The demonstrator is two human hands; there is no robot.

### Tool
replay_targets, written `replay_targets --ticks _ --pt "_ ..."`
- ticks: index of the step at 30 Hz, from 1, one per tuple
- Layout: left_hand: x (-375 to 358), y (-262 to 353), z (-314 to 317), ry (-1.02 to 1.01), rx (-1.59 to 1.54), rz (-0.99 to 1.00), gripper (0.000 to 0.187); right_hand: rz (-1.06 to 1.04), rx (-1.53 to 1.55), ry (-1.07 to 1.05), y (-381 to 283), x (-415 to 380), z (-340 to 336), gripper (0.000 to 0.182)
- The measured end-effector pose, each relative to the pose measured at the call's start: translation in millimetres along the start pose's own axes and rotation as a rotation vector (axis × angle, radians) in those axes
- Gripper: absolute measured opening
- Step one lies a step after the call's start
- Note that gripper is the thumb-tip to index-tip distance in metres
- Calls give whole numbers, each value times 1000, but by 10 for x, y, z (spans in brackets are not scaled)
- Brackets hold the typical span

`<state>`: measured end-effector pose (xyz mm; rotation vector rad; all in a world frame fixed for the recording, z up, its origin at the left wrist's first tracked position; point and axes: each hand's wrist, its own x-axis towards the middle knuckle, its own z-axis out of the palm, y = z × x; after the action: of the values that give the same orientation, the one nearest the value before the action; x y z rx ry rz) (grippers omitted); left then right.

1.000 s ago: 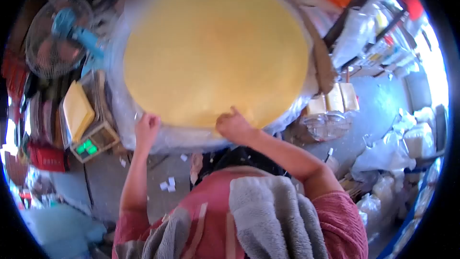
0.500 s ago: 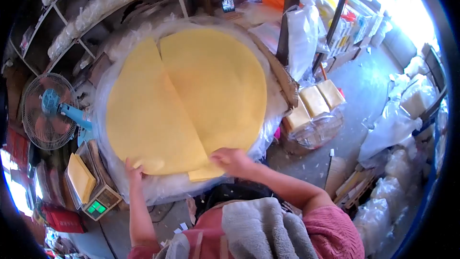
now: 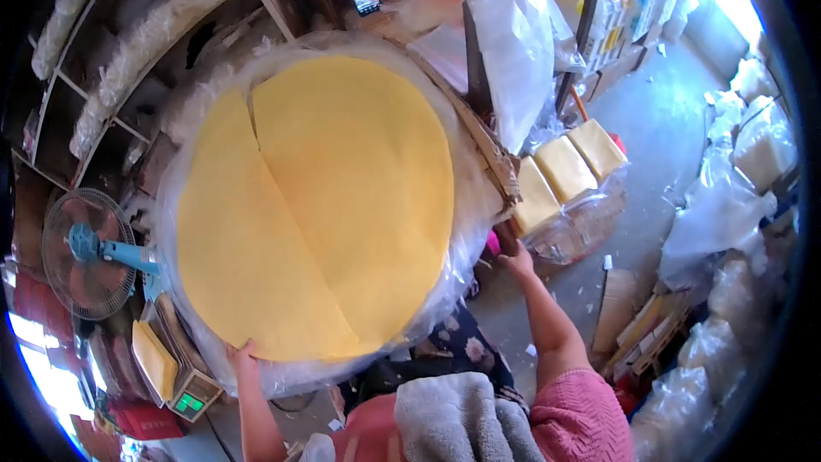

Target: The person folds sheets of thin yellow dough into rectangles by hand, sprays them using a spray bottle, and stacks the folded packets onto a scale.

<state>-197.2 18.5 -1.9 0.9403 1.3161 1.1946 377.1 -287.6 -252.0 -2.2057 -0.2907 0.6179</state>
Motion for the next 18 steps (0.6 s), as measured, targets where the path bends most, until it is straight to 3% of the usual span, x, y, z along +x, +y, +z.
replay_targets --ticks 2,5,6,9,10,14,17,18 --pt "-62 83 81 5 19 -2 68 -24 268 -144 241 309 398 90" --pt "-87 105 124 23 40 -6 66 -70 339 -90 474 614 1037 88" --pt "-34 47 51 17 51 4 66 78 67 -18 -316 187 651 72" --pt "-51 78 110 47 88 2 63 209 -10 -75 -191 348 736 55" --pt "-72 92 141 64 98 -6 62 247 -60 -47 -320 290 650 41" --pt "-33 18 8 24 62 -36 61 45 -488 -63 -777 56 262 32" --pt "-84 76 41 28 42 -42 61 -60 -147 -18 -637 -86 143 32" --pt "-119 113 83 26 40 -45 60 -147 -124 57 -576 -156 73 22"
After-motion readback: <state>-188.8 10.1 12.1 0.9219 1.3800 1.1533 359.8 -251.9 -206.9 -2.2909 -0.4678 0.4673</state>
